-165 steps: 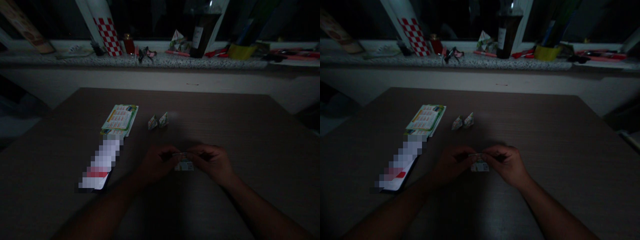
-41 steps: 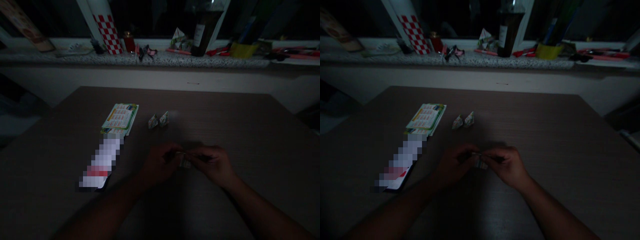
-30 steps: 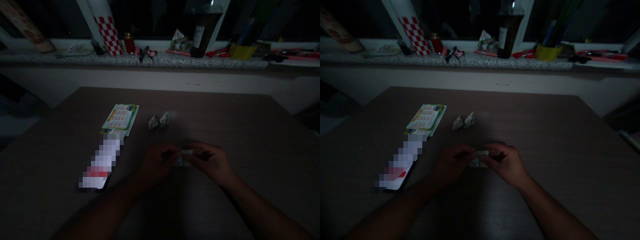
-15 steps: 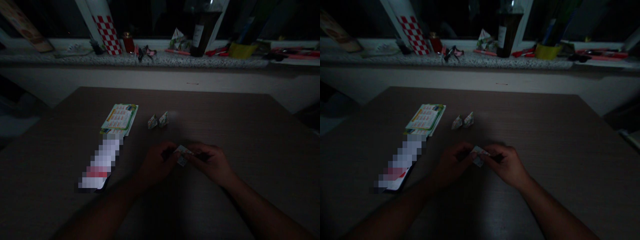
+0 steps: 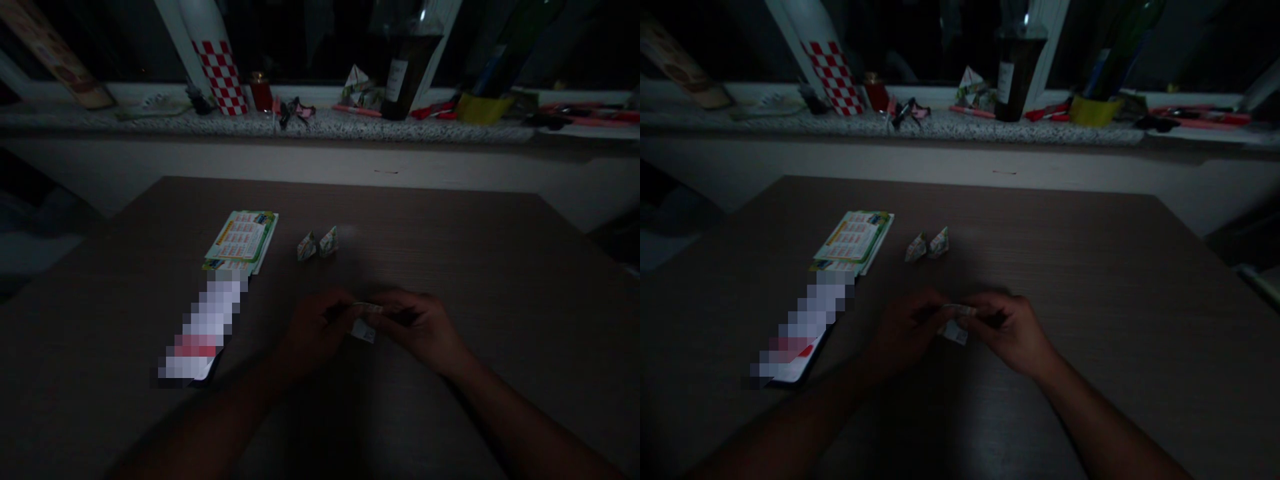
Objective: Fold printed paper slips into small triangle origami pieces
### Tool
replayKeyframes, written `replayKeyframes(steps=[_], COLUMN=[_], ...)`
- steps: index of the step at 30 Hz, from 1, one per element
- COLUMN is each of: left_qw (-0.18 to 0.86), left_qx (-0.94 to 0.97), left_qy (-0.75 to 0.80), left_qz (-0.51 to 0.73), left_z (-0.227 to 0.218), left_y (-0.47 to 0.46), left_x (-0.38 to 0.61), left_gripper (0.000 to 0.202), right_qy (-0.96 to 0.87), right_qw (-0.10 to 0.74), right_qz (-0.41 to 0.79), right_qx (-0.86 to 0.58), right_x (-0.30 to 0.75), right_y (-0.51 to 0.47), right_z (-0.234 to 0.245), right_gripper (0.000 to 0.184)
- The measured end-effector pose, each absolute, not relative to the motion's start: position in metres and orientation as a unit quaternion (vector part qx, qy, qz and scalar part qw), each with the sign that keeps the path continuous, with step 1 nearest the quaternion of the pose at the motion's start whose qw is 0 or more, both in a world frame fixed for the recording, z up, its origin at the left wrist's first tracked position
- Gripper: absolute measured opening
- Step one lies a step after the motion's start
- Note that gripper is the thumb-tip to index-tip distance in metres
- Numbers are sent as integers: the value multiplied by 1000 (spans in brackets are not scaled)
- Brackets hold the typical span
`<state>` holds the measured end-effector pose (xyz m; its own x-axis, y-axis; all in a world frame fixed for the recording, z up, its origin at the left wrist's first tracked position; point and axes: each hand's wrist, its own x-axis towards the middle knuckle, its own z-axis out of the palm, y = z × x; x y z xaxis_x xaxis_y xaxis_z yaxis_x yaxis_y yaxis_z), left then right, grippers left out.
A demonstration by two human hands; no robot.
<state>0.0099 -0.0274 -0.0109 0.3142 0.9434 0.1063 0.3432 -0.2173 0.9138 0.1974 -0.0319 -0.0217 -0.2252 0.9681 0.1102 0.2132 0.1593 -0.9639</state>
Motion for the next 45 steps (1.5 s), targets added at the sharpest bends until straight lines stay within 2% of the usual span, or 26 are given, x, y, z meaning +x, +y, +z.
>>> replayKeyframes(steps=[8,20,25,32,39,45], left_qw=[443,414,464,565,581,606], left_qx=[699,735,668,617,648,640], left_qy=[460,452,480,442,414,390], left_qz=[322,288,328,324,266,265], left_z=[-14,-12,-14,-18,-22,-19], left_y=[-26,-28,-26,-24,-25,-28], left_x=[8,10,8,8,7,9], left_gripper=[26,28,31,29,33,24], right_qy=[-624,-582,-551,-520,-522,-518], right_qw=[432,458,445,460,457,471], right_qz=[458,479,533,561,558,549], right_qx=[-463,-472,-463,-451,-456,-458], right_x=[199,198,199,201,201,198], right_y=[-30,-29,-28,-26,-26,-27], right_z=[-22,-26,-27,-23,-23,-26], right_gripper=[12,27,39,23,28,31])
